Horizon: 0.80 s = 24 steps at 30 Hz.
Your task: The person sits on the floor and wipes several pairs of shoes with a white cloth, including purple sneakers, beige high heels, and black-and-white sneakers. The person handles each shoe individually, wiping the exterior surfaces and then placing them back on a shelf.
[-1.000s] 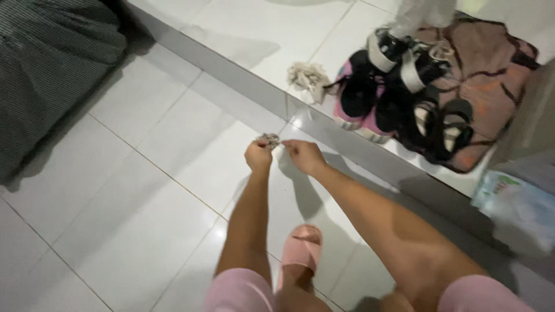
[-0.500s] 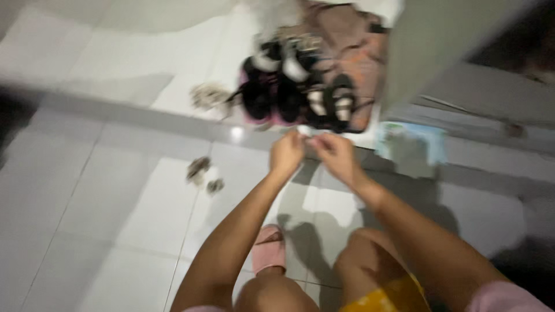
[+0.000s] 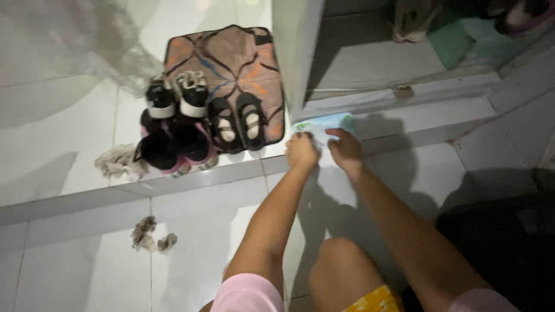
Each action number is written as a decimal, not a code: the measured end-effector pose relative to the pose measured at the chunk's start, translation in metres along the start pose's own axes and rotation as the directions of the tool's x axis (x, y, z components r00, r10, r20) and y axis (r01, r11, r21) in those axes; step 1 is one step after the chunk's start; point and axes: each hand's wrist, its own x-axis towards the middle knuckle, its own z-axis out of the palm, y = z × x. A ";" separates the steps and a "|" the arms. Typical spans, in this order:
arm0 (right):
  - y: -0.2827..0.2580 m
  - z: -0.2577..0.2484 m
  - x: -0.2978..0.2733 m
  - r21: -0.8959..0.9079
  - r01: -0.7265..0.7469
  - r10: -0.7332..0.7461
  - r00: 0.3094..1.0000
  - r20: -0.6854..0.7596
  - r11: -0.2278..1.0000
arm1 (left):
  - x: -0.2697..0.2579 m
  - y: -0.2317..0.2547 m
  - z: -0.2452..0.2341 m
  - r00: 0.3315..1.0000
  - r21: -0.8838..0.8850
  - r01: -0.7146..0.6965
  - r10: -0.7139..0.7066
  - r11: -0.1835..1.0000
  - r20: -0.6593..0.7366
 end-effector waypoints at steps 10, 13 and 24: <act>-0.030 -0.002 -0.013 0.753 -0.518 0.363 0.847 0.388 0.406 | 0.006 -0.018 0.026 0.985 -0.529 -0.125 0.043 0.839 -0.165; -0.045 -0.019 -0.022 0.746 -0.623 0.231 0.782 0.579 0.236 | -0.002 -0.020 -0.007 0.966 -0.677 -0.256 0.149 0.690 -0.213; -0.102 -0.046 -0.031 0.779 -0.512 0.128 0.855 0.502 0.362 | -0.024 -0.053 -0.069 0.938 -0.867 0.270 0.091 0.419 0.335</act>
